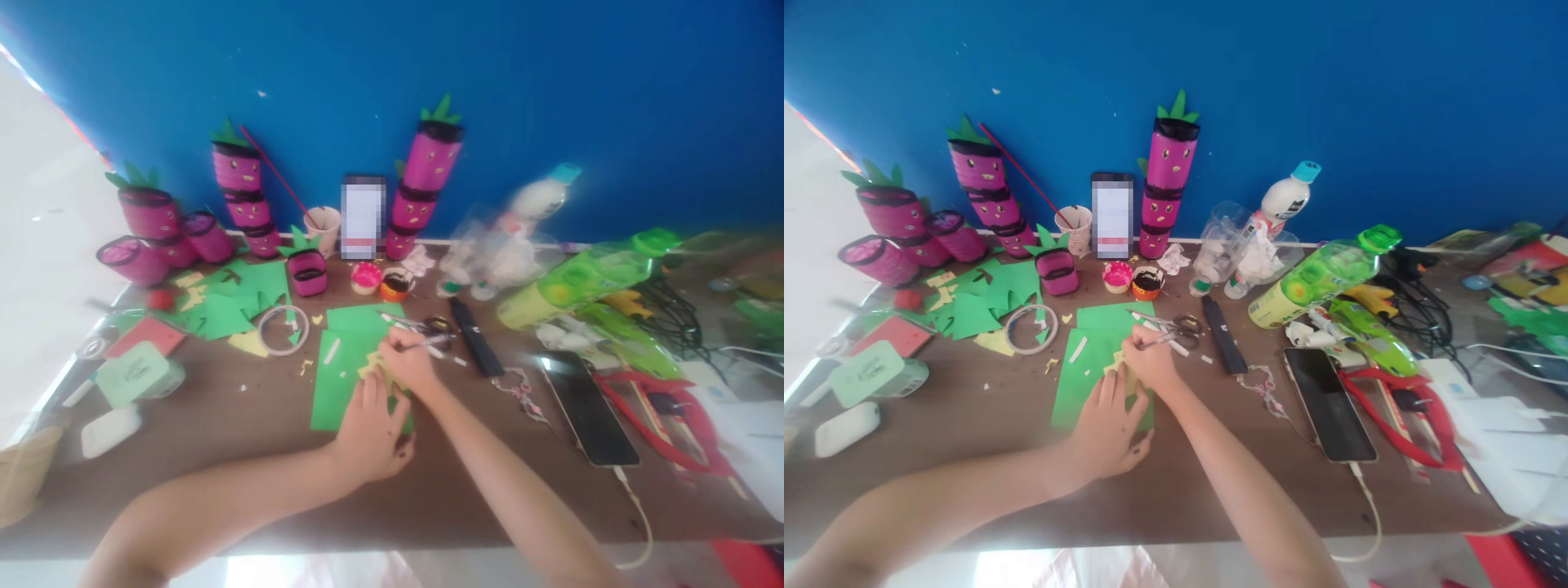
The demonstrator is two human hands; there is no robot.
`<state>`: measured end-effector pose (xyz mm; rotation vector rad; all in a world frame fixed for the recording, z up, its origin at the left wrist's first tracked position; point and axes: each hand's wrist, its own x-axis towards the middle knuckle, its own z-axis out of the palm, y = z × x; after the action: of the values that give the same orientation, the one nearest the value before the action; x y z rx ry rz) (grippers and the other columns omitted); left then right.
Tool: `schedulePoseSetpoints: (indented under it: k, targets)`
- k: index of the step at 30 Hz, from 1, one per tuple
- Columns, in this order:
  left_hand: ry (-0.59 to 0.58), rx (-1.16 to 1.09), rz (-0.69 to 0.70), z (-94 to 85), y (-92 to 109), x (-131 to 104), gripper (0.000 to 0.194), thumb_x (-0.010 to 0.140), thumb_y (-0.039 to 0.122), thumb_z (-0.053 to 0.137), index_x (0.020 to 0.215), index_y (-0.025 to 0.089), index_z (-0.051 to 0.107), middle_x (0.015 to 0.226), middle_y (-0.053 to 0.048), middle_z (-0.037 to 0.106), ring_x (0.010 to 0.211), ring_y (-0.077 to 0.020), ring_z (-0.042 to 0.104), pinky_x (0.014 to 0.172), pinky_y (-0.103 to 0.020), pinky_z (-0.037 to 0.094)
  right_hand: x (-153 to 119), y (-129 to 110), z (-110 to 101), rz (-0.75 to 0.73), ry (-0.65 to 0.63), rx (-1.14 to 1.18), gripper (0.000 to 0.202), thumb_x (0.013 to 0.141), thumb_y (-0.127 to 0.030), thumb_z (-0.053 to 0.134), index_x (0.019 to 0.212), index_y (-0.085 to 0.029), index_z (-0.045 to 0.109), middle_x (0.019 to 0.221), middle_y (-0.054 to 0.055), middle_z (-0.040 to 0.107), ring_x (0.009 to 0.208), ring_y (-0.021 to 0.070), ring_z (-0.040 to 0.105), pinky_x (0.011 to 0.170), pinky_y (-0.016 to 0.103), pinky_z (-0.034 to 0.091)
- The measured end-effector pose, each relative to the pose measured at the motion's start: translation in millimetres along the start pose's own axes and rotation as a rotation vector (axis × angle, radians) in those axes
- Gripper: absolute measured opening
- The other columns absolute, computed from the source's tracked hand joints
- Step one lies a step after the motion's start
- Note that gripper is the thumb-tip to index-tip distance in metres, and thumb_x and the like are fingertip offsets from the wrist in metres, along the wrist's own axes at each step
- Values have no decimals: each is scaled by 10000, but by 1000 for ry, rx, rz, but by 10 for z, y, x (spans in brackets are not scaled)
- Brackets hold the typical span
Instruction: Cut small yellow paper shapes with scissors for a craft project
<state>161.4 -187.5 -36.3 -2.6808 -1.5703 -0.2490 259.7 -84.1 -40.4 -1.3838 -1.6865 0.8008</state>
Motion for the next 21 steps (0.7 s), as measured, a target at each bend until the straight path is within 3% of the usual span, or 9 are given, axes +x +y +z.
schedulePoseSetpoints:
  k: [5,8,14,21]
  targets:
    - [-15,6,0,-1,-6,1,579,766,481,454,1175,73,451,1239,-278,447,1071,-384,437,862,-460,323,22,-18,-16,45,81,83,261,760,-291,463,526,-199,393,466,-51,384,469,98,368,485,231,314]
    - [-26,-5,1,-12,-11,7,573,762,480,459,1171,79,455,1257,-271,434,1067,-373,431,864,-462,322,43,-47,-52,86,53,160,266,791,-356,474,586,-186,483,487,-33,442,477,107,401,479,238,320]
    - [-43,-23,7,-41,-20,23,548,756,476,474,1145,90,478,1269,-260,426,1056,-360,419,849,-461,327,35,-43,-93,29,-61,35,426,759,-327,508,431,-194,272,418,-59,253,439,79,267,445,235,241]
    - [-50,-16,12,-48,-21,29,579,758,479,468,1175,77,463,1252,-257,435,1053,-360,423,844,-450,332,-25,-33,-56,-36,-163,-77,403,759,-308,484,427,-187,289,409,-54,282,434,82,283,434,233,226]
